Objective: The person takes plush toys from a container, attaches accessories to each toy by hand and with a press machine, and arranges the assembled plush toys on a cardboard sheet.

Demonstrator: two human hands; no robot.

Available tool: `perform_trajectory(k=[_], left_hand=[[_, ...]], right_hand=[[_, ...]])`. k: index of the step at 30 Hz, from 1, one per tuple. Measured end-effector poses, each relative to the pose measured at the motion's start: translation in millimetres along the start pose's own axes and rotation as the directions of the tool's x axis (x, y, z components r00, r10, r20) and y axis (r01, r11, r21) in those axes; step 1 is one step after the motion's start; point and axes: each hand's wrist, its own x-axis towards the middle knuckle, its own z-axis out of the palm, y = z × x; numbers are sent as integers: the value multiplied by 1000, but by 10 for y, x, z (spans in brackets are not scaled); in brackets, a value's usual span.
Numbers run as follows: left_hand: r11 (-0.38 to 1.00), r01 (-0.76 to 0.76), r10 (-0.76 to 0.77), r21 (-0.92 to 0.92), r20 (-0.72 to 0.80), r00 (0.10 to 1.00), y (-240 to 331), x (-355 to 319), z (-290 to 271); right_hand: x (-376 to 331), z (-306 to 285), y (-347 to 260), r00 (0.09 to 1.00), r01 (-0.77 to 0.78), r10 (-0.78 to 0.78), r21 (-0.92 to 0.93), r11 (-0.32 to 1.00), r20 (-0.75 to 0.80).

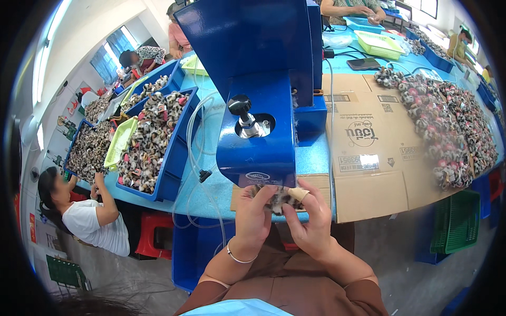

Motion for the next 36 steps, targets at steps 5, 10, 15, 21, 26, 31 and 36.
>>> perform_trajectory(k=[5, 10, 15, 21, 26, 31, 36], left_hand=[[1000, 2, -2, 30, -17, 1000, 53, 18, 84], [998, -4, 7, 65, -46, 999, 133, 46, 156], [995, -72, 76, 66, -53, 996, 133, 103, 144], [999, -46, 47, 7, -67, 997, 209, 54, 185], [998, -49, 47, -34, -69, 997, 230, 13, 177], [997, -52, 48, -59, -59, 997, 230, -9, 128], [998, -26, 25, -58, -17, 1000, 221, -16, 103]], right_hand=[[-12, 9, 9, 1000, 0, 0, -17, 1000, -14], [28, 29, -3, 999, 23, -24, -32, 999, -21], [65, 46, -19, 999, 36, -38, -58, 998, -28], [121, 82, -40, 995, 77, -80, -57, 995, -57], [169, 87, -102, 994, 97, -99, -51, 994, -43], [150, 118, -56, 992, 114, -117, -83, 990, -39], [135, 117, -49, 992, 112, -115, -57, 992, -55]])
